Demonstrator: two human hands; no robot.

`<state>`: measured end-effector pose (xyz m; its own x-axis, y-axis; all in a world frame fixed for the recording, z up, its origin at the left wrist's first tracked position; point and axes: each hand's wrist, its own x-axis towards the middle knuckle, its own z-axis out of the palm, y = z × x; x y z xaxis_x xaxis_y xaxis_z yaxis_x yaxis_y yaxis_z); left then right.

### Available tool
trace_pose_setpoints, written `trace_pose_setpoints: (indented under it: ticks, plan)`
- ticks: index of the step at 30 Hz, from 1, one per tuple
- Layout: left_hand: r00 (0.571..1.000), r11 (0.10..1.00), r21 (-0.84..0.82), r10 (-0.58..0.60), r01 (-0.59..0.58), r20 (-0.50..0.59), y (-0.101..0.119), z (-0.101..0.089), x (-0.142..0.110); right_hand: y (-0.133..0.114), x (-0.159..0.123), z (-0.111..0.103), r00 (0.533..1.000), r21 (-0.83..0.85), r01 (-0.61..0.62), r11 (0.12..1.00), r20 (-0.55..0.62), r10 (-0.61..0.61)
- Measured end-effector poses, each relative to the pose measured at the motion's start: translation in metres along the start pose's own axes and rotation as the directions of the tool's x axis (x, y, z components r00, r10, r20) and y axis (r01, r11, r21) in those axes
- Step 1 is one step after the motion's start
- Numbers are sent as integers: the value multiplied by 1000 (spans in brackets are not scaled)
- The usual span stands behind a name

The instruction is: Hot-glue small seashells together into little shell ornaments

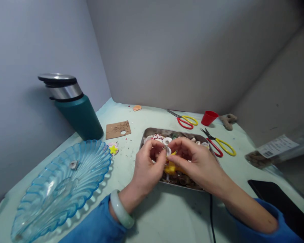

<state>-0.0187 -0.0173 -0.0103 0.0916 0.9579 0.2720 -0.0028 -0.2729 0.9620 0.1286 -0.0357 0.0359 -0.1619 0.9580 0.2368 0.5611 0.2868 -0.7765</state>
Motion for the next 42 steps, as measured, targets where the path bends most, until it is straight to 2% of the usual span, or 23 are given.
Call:
trace_pose_setpoints:
  ticks: [7,12,16,19,23,26,30,33,37,42]
  plan:
    - [984,962,211,175,-173,9,-4,-1,-2,4,-1,1,1000,61,-19,998,23,17]
    - [979,951,236,202,-200,14,-3,0,-1,10,2,3,997,180,-77,981,39,71]
    - [962,929,254,272,-268,22,-2,-1,0,16,3,6,992,297,-121,947,68,105]
    - [960,927,251,278,-278,36,-1,-1,0,17,4,6,984,413,-175,893,114,140]
    - [976,958,188,214,-217,37,-1,-1,-1,14,5,3,968,542,-246,804,173,180]
    - [983,970,162,177,-184,56,0,-1,-1,13,6,1,955,638,-296,711,206,213]
    - [977,967,151,193,-205,95,1,-1,1,15,7,2,936,748,-349,564,254,243]
    - [979,974,126,178,-190,98,1,-1,3,18,8,3,921,776,-388,497,303,245]
    - [987,987,85,128,-137,99,-1,-2,4,18,8,3,917,765,-399,505,330,225]
    - [994,999,37,29,-33,107,-1,-2,4,14,7,3,932,668,-361,651,269,241]
